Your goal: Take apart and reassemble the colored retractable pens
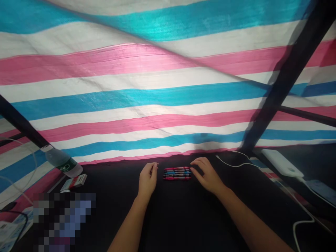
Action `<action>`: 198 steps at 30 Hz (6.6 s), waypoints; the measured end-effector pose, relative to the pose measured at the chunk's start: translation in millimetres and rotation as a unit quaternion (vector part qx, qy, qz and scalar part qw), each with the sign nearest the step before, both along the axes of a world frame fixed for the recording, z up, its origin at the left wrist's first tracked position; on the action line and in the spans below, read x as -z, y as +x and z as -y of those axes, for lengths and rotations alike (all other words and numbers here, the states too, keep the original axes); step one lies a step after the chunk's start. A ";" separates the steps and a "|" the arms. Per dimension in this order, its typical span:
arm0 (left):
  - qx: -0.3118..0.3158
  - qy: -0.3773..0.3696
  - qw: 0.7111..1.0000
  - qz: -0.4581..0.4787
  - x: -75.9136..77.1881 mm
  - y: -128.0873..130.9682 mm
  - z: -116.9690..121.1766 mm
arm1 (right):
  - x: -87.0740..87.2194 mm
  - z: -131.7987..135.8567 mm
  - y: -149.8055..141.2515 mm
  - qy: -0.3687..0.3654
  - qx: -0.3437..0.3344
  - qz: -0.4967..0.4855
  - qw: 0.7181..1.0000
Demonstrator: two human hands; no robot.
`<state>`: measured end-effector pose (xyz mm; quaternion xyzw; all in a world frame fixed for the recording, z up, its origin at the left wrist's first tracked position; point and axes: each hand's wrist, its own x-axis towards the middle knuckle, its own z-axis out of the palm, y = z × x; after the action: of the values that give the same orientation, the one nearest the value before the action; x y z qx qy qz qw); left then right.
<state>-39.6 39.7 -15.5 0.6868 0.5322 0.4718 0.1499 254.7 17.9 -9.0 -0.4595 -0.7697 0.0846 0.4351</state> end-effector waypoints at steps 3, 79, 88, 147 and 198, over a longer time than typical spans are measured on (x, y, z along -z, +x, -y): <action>-0.006 -0.019 1.000 0.016 5.5 -4.2 -3.4 | -0.6 -0.9 3.5 -0.013 -0.006 0.001 1.000; 0.251 0.024 0.919 -0.304 -29.2 28.3 37.6 | -11.5 20.8 -21.9 -0.251 -0.189 -0.014 0.949; 0.242 0.023 0.921 -0.303 -20.4 34.5 36.8 | -11.7 22.7 -19.2 -0.140 -0.167 0.062 0.974; 0.224 -0.381 0.774 0.453 -1.0 65.2 38.1 | -4.4 17.3 -25.6 -0.160 -0.161 -0.137 0.964; 0.199 -0.378 0.701 0.571 -13.6 53.3 33.1 | -4.0 17.2 -36.3 -0.431 -0.199 -0.535 0.699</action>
<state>13.7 6.6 -1.9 0.2610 0.3289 0.4921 0.7626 218.4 0.7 -5.0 -0.3104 -0.3606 0.7230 0.5009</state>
